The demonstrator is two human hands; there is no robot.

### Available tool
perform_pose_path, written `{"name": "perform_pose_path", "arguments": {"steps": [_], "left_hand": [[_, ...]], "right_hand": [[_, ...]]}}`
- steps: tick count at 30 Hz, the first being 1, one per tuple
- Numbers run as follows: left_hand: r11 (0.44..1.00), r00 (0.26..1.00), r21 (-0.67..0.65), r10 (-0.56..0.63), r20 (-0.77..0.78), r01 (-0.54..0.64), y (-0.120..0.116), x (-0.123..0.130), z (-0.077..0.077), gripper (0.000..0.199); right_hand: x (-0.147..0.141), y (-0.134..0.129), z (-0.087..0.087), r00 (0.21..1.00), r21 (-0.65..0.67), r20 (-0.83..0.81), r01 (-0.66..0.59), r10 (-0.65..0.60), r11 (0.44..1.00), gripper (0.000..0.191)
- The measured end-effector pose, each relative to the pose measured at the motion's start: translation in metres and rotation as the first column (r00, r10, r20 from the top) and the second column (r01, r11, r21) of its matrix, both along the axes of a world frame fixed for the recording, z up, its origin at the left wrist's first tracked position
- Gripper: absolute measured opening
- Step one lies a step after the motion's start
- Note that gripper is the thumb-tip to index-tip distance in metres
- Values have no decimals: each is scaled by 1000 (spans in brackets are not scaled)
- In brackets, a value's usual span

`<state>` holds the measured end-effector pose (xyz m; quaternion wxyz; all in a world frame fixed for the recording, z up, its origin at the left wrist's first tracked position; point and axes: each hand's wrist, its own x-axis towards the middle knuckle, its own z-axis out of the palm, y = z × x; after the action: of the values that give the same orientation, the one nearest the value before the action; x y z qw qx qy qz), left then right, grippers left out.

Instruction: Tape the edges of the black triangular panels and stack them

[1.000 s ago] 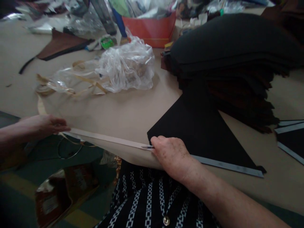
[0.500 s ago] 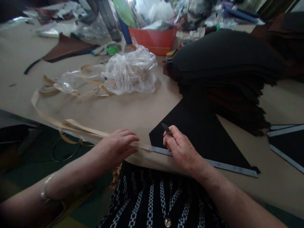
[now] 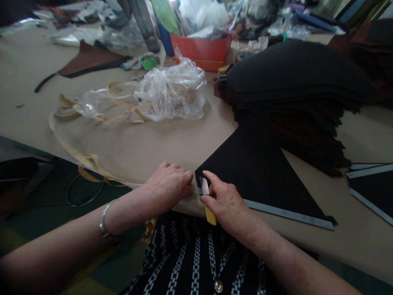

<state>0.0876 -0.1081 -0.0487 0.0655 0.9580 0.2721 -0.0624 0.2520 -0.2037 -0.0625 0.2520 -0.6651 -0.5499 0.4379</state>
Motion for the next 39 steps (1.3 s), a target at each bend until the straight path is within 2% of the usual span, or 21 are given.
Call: {"name": "perform_pose_path", "arguments": {"steps": [4, 7, 15, 20, 29, 32, 34, 36, 39], "left_hand": [[999, 999, -21, -30, -28, 29, 4, 3, 0, 11], [998, 998, -39, -42, -54, 40, 7, 4, 2, 15], [992, 991, -111, -67, -118, 54, 9, 9, 15, 10], [991, 990, -116, -75, -123, 61, 9, 11, 17, 12], [986, 995, -154, -72, -74, 60, 8, 10, 13, 14], [966, 993, -234, -116, -24, 108, -2, 11, 20, 13], [926, 986, -339, -139, 96, 164, -11, 9, 25, 16], [889, 973, -437, -35, 229, 134, -18, 5, 29, 20], [862, 940, -505, 201, 277, -35, -23, -5, 27, 24]], "right_hand": [[-4, -2, -4, 988, 12, 137, -80, 77, 997, 49], [-6, -3, -7, 974, 17, 192, -124, 119, 992, 53], [-10, -5, -8, 957, 5, 256, -145, 138, 989, 49], [-13, -4, -7, 928, -16, 334, -172, 167, 985, 47], [-22, -2, -3, 799, -36, 557, -249, 226, 968, 38], [-23, -1, -5, 786, -50, 572, -251, 234, 967, 30], [-24, 0, -5, 791, -67, 563, -244, 238, 967, 27], [-25, 0, -2, 809, -71, 537, -240, 239, 968, 31], [-19, -5, 9, 880, -21, 433, -209, 197, 978, 51]]}}
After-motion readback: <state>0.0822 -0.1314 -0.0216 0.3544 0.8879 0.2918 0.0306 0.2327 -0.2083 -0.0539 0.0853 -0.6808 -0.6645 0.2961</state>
